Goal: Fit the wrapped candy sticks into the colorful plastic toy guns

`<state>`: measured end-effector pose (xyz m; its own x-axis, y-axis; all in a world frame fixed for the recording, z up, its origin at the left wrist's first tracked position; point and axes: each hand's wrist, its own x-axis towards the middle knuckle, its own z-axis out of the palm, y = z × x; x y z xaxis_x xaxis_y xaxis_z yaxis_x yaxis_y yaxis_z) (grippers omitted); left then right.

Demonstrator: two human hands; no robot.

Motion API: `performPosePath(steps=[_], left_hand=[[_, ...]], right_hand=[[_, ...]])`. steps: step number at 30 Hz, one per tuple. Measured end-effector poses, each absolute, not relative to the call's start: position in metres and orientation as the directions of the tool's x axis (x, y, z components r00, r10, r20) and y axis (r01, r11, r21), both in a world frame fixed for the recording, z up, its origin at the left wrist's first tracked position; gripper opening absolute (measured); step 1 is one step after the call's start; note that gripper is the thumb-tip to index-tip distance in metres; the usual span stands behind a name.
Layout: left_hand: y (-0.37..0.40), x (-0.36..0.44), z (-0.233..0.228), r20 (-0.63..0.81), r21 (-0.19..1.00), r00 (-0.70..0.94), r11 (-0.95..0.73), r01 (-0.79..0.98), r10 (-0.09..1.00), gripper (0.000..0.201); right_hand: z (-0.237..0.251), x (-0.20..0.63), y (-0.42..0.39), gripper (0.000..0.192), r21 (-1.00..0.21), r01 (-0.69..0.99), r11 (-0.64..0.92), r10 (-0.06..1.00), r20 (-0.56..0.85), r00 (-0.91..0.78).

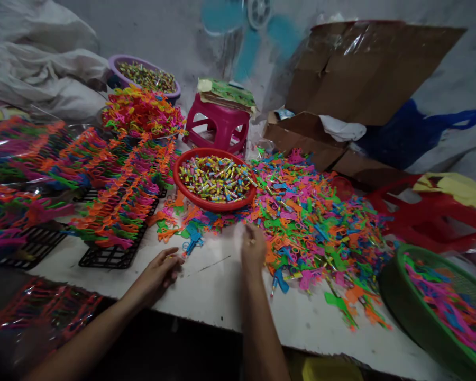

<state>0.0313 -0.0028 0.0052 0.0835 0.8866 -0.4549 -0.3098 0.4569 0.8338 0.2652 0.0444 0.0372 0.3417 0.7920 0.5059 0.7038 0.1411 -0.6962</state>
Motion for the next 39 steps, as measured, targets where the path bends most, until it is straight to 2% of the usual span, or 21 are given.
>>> performPosePath(steps=[1,2,3,4,5,8,11,13,15,17,19,21,23,24,26,32,39], left_hand=[[-0.003,0.033,0.006,-0.446,0.839,0.094,0.453,-0.301,0.89,0.037],[-0.003,0.033,0.006,-0.442,0.843,0.099,0.451,-0.294,0.891,0.037],[-0.003,0.033,0.005,-0.44,0.845,0.098,0.448,-0.291,0.893,0.036],[-0.003,0.032,0.004,-0.436,0.848,0.089,0.442,-0.292,0.895,0.037],[-0.002,0.029,0.002,-0.437,0.849,0.073,0.438,-0.295,0.897,0.037],[0.0,0.019,-0.003,-0.47,0.836,0.023,0.453,-0.309,0.883,0.035],[0.0,0.013,-0.007,-0.494,0.817,0.019,0.472,-0.331,0.869,0.034],[0.0,0.013,-0.007,-0.477,0.816,0.045,0.461,-0.349,0.878,0.037],[-0.002,0.016,-0.007,-0.454,0.817,0.081,0.45,-0.36,0.887,0.043],[-0.004,0.021,-0.007,-0.439,0.814,0.12,0.451,-0.367,0.891,0.046],[-0.007,0.025,-0.007,-0.433,0.799,0.167,0.463,-0.385,0.886,0.043],[-0.01,0.03,-0.007,-0.416,0.784,0.201,0.462,-0.415,0.887,0.037],[-0.013,0.033,-0.006,-0.384,0.792,0.217,0.441,-0.422,0.898,0.033],[-0.014,0.035,-0.004,-0.366,0.803,0.222,0.427,-0.415,0.904,0.033],[-0.016,0.037,0.001,-0.344,0.819,0.241,0.415,-0.395,0.908,0.034],[-0.019,0.04,0.025,-0.32,0.834,0.245,0.394,-0.386,0.915,0.035],[-0.02,0.039,0.048,-0.302,0.9,0.189,0.345,-0.267,0.934,0.034]], right_hand=[[0.026,0.243,0.044,0.027,-0.634,0.719,0.284,0.875,0.478,0.075],[0.017,0.222,0.044,0.032,-0.561,0.714,0.419,0.884,0.43,-0.181],[0.009,0.203,0.044,0.035,-0.493,0.71,0.504,0.859,0.372,-0.351],[0.005,0.187,0.043,0.038,-0.426,0.72,0.548,0.836,0.308,-0.454],[0.003,0.175,0.041,0.038,-0.36,0.757,0.546,0.838,0.246,-0.487],[0.008,0.161,0.032,0.027,-0.22,0.908,0.356,0.934,0.056,-0.353],[0.015,0.166,0.02,0.026,-0.228,0.961,0.157,0.981,-0.08,-0.179],[0.016,0.174,0.016,0.029,-0.313,0.945,0.094,0.99,-0.068,-0.121],[0.014,0.183,0.016,0.025,-0.419,0.907,0.049,0.999,0.01,-0.049],[0.01,0.191,0.017,0.024,-0.579,0.814,-0.049,0.995,0.039,0.088],[0.008,0.195,0.018,0.026,-0.797,0.583,-0.16,0.976,-0.039,0.215],[0.009,0.194,0.016,0.026,-0.949,0.232,-0.213,0.955,-0.152,0.255],[0.014,0.187,0.012,0.031,-0.981,-0.058,-0.185,0.947,-0.194,0.255],[0.018,0.183,0.009,0.033,-0.978,-0.141,-0.155,0.946,-0.188,0.265],[0.027,0.173,0.003,0.031,-0.977,-0.198,-0.082,0.941,-0.142,0.308],[0.049,0.155,-0.013,0.019,-0.994,-0.088,0.062,0.945,0.03,0.326],[0.051,0.157,-0.021,0.018,-0.996,0.028,0.085,0.953,0.089,0.289]])
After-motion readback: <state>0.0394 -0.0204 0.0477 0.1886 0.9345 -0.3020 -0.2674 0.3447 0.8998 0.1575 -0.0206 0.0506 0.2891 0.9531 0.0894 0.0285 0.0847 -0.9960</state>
